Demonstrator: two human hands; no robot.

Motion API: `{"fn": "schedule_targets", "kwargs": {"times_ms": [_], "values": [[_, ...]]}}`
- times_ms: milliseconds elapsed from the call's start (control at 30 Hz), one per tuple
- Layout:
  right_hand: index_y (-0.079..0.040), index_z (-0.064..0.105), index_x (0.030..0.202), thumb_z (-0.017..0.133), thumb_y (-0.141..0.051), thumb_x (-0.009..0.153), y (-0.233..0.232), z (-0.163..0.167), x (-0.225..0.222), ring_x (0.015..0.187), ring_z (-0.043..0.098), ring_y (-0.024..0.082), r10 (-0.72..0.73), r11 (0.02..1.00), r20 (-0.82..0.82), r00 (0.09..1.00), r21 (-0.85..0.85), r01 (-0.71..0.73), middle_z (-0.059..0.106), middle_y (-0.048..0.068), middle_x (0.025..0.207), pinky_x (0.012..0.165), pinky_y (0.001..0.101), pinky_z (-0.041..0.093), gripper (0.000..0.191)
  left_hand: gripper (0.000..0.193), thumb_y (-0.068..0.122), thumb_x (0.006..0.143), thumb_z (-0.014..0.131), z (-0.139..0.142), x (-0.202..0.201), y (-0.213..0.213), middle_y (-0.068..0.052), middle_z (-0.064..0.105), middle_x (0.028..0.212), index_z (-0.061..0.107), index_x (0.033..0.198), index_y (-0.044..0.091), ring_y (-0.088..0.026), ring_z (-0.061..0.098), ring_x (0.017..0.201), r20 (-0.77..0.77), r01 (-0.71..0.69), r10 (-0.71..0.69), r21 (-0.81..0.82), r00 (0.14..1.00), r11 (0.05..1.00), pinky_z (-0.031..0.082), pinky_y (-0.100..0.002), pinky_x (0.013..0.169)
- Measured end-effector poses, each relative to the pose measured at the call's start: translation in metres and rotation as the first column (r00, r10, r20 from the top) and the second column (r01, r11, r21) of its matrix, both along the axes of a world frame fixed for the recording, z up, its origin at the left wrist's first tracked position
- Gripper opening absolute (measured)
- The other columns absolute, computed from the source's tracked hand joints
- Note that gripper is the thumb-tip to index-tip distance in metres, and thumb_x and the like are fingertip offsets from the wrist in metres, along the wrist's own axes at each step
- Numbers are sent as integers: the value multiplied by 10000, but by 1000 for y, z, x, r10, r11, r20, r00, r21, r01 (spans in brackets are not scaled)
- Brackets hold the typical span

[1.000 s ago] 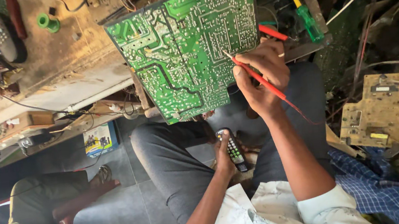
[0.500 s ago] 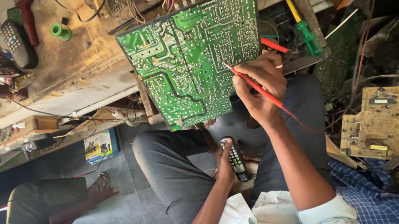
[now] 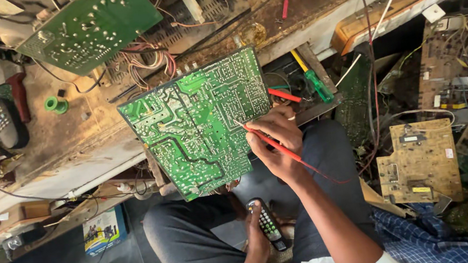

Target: The person sits on a chair with a green circuit board resting on their lap and probes its solder joints using a red multimeter test lead. They hold a remote control in the other hand, pressing its buttons while probing the board's IR receiver area, and continue probing different points on the board.

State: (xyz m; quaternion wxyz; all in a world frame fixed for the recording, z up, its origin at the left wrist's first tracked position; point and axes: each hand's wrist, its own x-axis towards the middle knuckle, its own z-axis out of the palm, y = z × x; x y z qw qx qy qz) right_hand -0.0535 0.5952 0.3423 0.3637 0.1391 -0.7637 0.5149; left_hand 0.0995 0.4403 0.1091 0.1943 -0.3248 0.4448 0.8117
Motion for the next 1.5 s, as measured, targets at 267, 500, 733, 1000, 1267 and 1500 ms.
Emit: {"fn": "schedule_targets", "kwargs": {"times_ms": [267, 500, 733, 1000, 1267, 1500], "values": [[-47, 742, 1059, 783, -13, 862, 0, -1, -1, 988, 577, 228, 11, 1000, -1, 1000, -10, -11, 710, 42, 974, 937, 371, 468, 204, 448, 476, 865, 718, 2, -2, 0, -88, 666, 691, 644, 923, 38, -207, 685, 566, -18, 15, -14, 34, 1000, 999, 591, -346, 558], [-42, 740, 1066, 788, -18, 873, -3, -2, -4, 979, 576, 218, 16, 1000, -4, 1000, -16, -16, 707, 41, 986, 930, 378, 462, 201, 429, 442, 862, 747, 2, -5, -1, -102, 665, 694, 620, 911, 36, -225, 691, 560, 36, -22, 20, 74, 999, 997, 620, -386, 561], [-42, 737, 1073, 787, -17, 877, -5, -2, -5, 1001, 571, 223, 22, 999, 0, 1000, -32, -22, 710, 45, 999, 950, 372, 466, 204, 406, 439, 851, 750, 9, -6, -3, -100, 641, 656, 588, 909, 71, -222, 661, 510, 60, -12, 8, 67, 998, 998, 578, -375, 489], [-40, 736, 1087, 785, -9, 883, -4, -4, -8, 1015, 573, 220, 38, 998, 10, 999, -50, -38, 710, 44, 1001, 954, 366, 476, 212, 400, 435, 856, 754, 5, -7, -2, -84, 645, 662, 599, 924, 72, -208, 660, 511, 52, -10, 8, 52, 999, 999, 574, -360, 486], [-47, 726, 1089, 786, -2, 880, -4, -3, -9, 993, 575, 228, 20, 1000, -11, 1000, -20, -21, 711, 44, 1005, 942, 373, 467, 222, 394, 433, 845, 757, -2, -8, -2, -79, 651, 666, 610, 927, 76, -203, 663, 507, 88, -21, 19, 25, 996, 999, 585, -360, 496], [-48, 720, 1073, 782, -19, 888, -4, 1, -11, 981, 590, 237, 16, 1000, -4, 1000, -11, -16, 704, 48, 997, 958, 386, 472, 198, 383, 420, 843, 767, 5, -13, -2, -72, 651, 669, 621, 938, 79, -195, 660, 512, 97, -24, 18, 53, 995, 998, 584, -353, 498]]}}
